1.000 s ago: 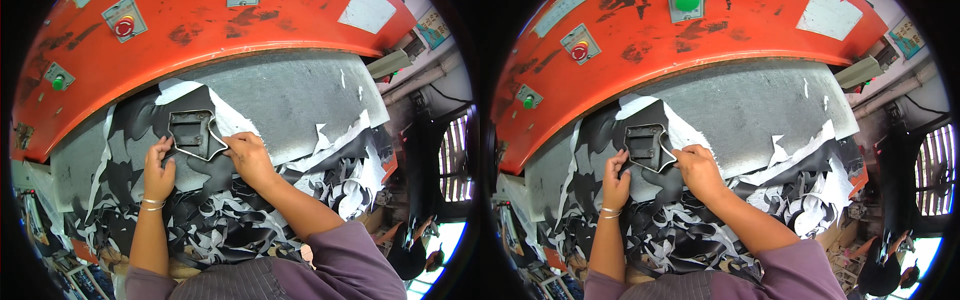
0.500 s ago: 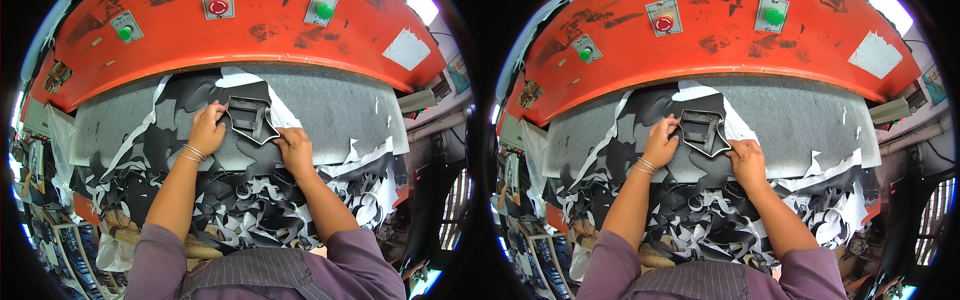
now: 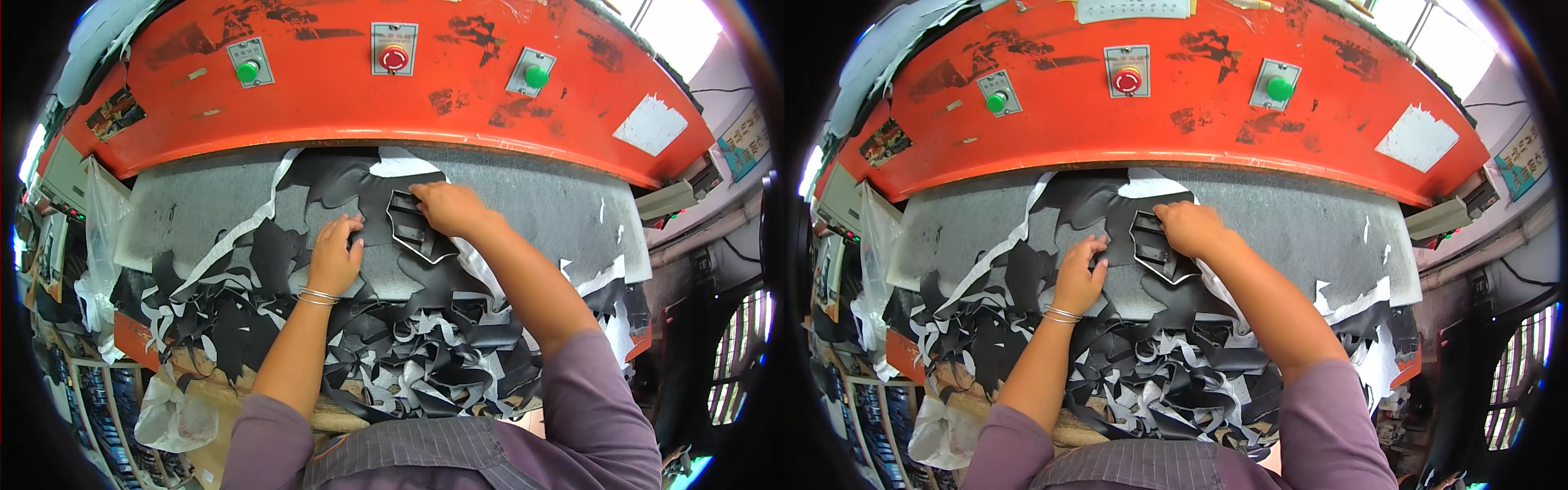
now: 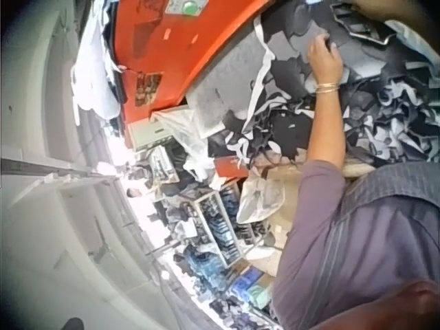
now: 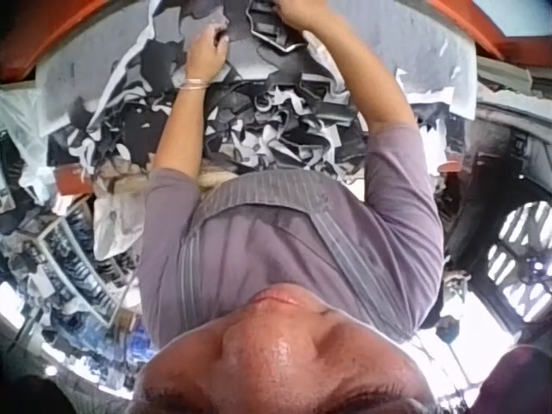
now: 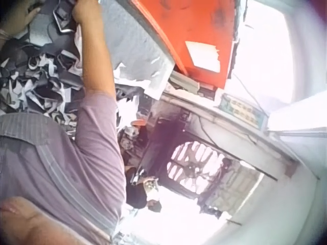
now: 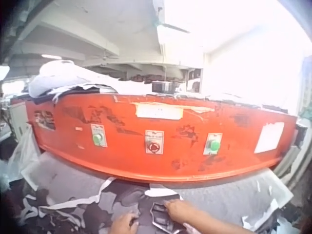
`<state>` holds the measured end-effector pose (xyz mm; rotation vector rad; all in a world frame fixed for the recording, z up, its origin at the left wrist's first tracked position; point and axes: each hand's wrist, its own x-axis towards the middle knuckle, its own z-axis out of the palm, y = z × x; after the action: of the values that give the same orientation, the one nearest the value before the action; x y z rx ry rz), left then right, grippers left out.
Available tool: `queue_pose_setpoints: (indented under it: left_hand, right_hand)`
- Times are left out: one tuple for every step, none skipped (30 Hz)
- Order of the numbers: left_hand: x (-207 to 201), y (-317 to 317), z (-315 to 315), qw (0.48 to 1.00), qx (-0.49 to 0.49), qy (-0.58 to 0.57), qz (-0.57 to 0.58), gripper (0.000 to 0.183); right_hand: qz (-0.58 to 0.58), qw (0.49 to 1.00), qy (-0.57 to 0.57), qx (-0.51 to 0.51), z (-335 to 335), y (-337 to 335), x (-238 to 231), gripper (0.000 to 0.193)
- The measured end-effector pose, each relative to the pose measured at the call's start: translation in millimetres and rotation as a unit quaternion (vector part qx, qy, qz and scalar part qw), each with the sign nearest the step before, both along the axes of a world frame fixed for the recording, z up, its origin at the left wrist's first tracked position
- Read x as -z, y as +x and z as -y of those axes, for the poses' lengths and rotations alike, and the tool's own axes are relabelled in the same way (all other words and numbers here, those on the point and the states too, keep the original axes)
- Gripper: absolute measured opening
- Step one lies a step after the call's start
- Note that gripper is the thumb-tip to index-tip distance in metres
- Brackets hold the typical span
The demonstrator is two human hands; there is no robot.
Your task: Using a hydraulic press and metal die to cut specific shapes from leather or fabric sheets.
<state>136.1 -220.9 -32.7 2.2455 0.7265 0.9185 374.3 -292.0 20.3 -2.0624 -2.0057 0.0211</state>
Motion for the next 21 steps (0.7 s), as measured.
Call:
queue_pose_setpoints:
  left_hand:
    - [-1.0, -2.1, 0.3, 0.999, 0.001, 0.031, -0.015, 0.022]
    - [-1.6, -3.8, 0.0, 0.999, 0.003, 0.035, -0.013, 0.023]
    - [-1.8, -4.3, -0.8, 0.999, 0.001, 0.035, -0.005, 0.023]
    - [-0.6, -6.7, -0.1, 0.999, 0.003, 0.036, -0.008, 0.023]
    - [1.0, -8.7, 0.8, 0.999, 0.004, 0.038, -0.01, 0.022]
    - [2.3, -10.3, -0.1, 0.999, 0.002, 0.034, -0.005, 0.022]
    - [1.7, -12.5, -3.1, 0.999, 0.001, 0.036, -0.004, 0.022]
    - [1.9, -13.6, -5.1, 0.999, 0.0, 0.038, -0.003, 0.021]
    - [2.9, -13.8, -5.0, 0.999, -0.001, 0.035, 0.001, 0.021]
    - [4.3, -14.8, -4.6, 0.999, -0.002, 0.041, 0.002, 0.021]
    - [5.5, -15.6, -3.9, 0.999, -0.002, 0.048, 0.002, 0.021]
    - [6.6, -16.2, -2.8, 0.999, -0.005, 0.045, 0.003, 0.021]
    - [7.3, -14.8, -1.6, 0.999, -0.005, 0.045, 0.005, 0.021]
    - [7.7, -13.6, -0.8, 0.999, -0.005, 0.045, 0.007, 0.022]
    - [7.9, -12.5, -0.6, 0.999, -0.005, 0.043, 0.009, 0.022]
    - [8.3, -12.5, -1.3, 0.999, -0.004, 0.046, 0.009, 0.022]
    - [8.8, -12.5, -1.8, 0.999, -0.004, 0.049, 0.008, 0.022]
    - [9.3, -12.7, -2.2, 0.999, -0.002, 0.048, 0.008, 0.022]
    - [9.6, -12.8, -2.4, 0.999, -0.007, 0.051, 0.006, 0.022]
    - [10.1, -13.3, -2.5, 0.998, -0.012, 0.053, 0.003, 0.022]
    - [10.8, -14.2, -2.4, 0.999, -0.011, 0.052, 0.002, 0.022]
  right_hand:
    - [-0.02, 0.999, -0.048, 0.0, -6.4, -0.6, 2.1, 0.021]
    - [-0.013, 0.999, -0.048, -0.002, -8.8, 1.2, 3.5, 0.021]
    - [-0.028, 0.998, -0.057, 0.004, -9.7, 4.5, 4.4, 0.019]
    - [-0.044, 0.997, -0.068, 0.008, -10.2, 4.3, 5.4, 0.018]
    - [-0.039, 0.997, -0.072, 0.006, -11.2, 4.0, 7.0, 0.018]
    - [-0.065, 0.994, -0.077, 0.043, -12.3, 4.3, 8.6, 0.018]
    - [-0.092, 0.989, -0.08, 0.079, -13.4, 2.4, 6.9, 0.019]
    - [-0.087, 0.99, -0.083, 0.079, -14.5, 2.1, 4.5, 0.019]
    - [-0.11, 0.984, -0.098, 0.104, -15.4, 2.6, 1.7, 0.02]
    - [-0.134, 0.976, -0.112, 0.128, -15.9, 1.6, -0.2, 0.021]
    - [-0.132, 0.977, -0.114, 0.126, -14.4, -0.4, -1.2, 0.021]
    - [-0.111, 0.98, -0.115, 0.121, -11.7, -2.5, -1.7, 0.021]
    - [-0.09, 0.982, -0.115, 0.118, -7.6, -2.1, -1.9, 0.021]
    - [-0.088, 0.982, -0.116, 0.119, -3.1, 0.4, 1.1, 0.021]
    - [-0.071, 0.988, -0.09, 0.104, 1.7, 4.0, 6.1, 0.021]
    - [-0.055, 0.992, -0.064, 0.089, 5.8, 3.3, 7.6, 0.021]
    - [-0.056, 0.992, -0.065, 0.09, 9.8, 3.4, 8.6, 0.021]
    - [-0.058, 0.992, -0.076, 0.087, 13.8, 3.9, 9.6, 0.019]
    - [-0.06, 0.991, -0.088, 0.083, 17.1, 2.0, 7.9, 0.018]
    - [-0.061, 0.991, -0.089, 0.083, 20.5, -0.9, 7.4, 0.018]
    - [-0.065, 0.99, -0.093, 0.084, 23.6, -4.6, 7.7, 0.017]
